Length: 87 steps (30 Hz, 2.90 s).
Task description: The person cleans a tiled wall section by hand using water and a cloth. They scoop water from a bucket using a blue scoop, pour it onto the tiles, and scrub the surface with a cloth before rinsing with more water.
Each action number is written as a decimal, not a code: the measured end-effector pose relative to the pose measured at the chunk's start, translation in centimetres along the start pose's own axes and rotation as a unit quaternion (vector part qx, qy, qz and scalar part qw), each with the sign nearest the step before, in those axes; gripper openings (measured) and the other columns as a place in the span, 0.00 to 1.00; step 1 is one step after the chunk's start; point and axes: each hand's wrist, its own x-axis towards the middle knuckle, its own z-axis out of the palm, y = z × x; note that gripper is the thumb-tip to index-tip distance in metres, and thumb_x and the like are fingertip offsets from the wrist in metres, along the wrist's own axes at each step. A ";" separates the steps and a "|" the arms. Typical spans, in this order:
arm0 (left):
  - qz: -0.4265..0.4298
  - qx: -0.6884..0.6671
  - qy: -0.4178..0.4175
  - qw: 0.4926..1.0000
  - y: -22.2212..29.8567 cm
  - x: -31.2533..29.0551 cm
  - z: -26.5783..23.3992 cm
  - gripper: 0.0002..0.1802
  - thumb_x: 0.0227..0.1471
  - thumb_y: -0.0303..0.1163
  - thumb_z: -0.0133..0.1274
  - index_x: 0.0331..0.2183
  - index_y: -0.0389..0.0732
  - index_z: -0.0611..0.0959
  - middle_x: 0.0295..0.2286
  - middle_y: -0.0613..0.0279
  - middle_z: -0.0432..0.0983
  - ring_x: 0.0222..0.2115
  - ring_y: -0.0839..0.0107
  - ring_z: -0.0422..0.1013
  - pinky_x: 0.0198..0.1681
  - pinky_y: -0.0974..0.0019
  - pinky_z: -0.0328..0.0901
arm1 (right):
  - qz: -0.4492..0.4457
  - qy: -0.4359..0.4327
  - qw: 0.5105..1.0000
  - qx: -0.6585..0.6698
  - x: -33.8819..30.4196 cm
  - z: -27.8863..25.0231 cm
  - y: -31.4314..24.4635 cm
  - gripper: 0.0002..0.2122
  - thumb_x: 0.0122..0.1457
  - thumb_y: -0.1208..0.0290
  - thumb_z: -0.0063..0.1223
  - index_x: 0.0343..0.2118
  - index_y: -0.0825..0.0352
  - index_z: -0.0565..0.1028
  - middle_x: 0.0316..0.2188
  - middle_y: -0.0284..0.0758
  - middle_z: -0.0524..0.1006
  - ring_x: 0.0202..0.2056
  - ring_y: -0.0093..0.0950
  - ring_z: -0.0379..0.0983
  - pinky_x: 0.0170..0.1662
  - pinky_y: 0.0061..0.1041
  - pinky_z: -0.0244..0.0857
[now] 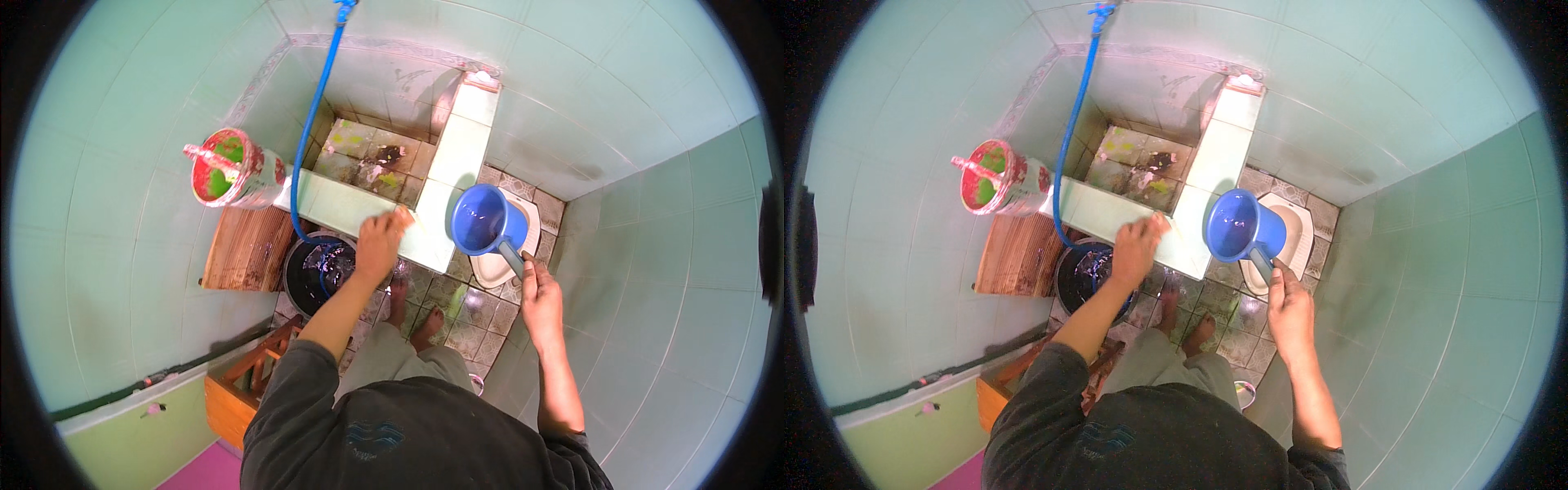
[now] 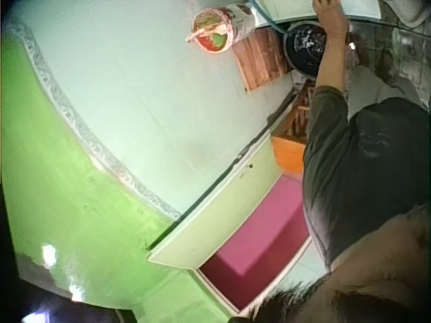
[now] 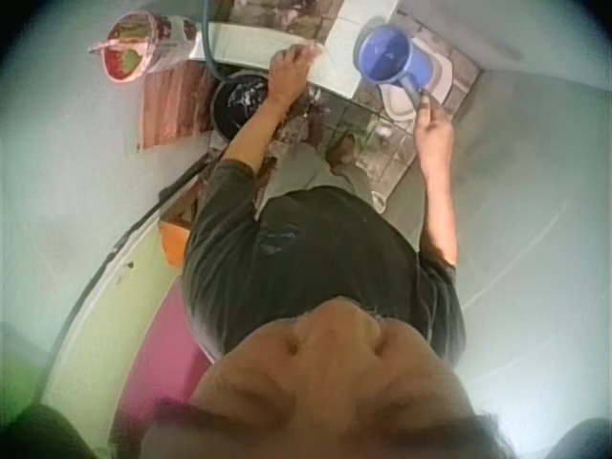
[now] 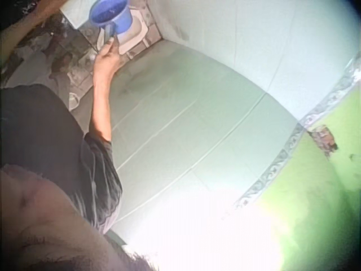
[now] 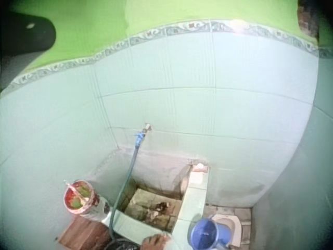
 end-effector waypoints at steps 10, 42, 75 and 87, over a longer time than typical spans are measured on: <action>-0.069 -0.008 0.087 0.994 1.9 0.0 2.1 0.29 0.51 0.34 0.57 0.55 0.38 0.74 0.38 0.55 0.71 0.37 0.55 0.66 0.43 0.54 0.64 | -0.088 0.036 0.990 -0.104 -2.2 3.0 -5.0 0.15 0.67 0.65 0.45 0.48 0.69 0.77 0.23 0.52 0.78 0.27 0.48 0.78 0.31 0.43 0.72; -0.005 -0.034 0.034 0.999 2.7 1.4 3.3 0.30 0.53 0.30 0.48 0.58 0.35 0.67 0.38 0.58 0.70 0.39 0.59 0.65 0.44 0.58 0.63 | -0.025 0.083 0.979 -0.184 -4.1 3.3 -10.6 0.14 0.69 0.67 0.43 0.48 0.70 0.76 0.28 0.52 0.79 0.28 0.46 0.78 0.31 0.40 0.69; 0.129 -0.029 -0.043 0.990 2.8 29.2 13.5 0.30 0.57 0.33 0.47 0.62 0.51 0.66 0.52 0.56 0.66 0.55 0.58 0.60 0.60 0.53 0.53 | 0.184 0.117 0.969 -0.115 0.3 -3.6 -0.8 0.16 0.70 0.66 0.41 0.51 0.71 0.75 0.27 0.50 0.78 0.26 0.35 0.76 0.35 0.32 0.69; 0.139 -0.058 0.003 0.989 4.0 21.3 10.8 0.31 0.54 0.31 0.50 0.60 0.48 0.70 0.51 0.50 0.68 0.54 0.53 0.62 0.60 0.48 0.54 | 0.103 0.091 0.988 -0.067 7.4 -5.5 5.5 0.16 0.69 0.66 0.42 0.49 0.72 0.75 0.36 0.54 0.80 0.39 0.45 0.80 0.42 0.35 0.72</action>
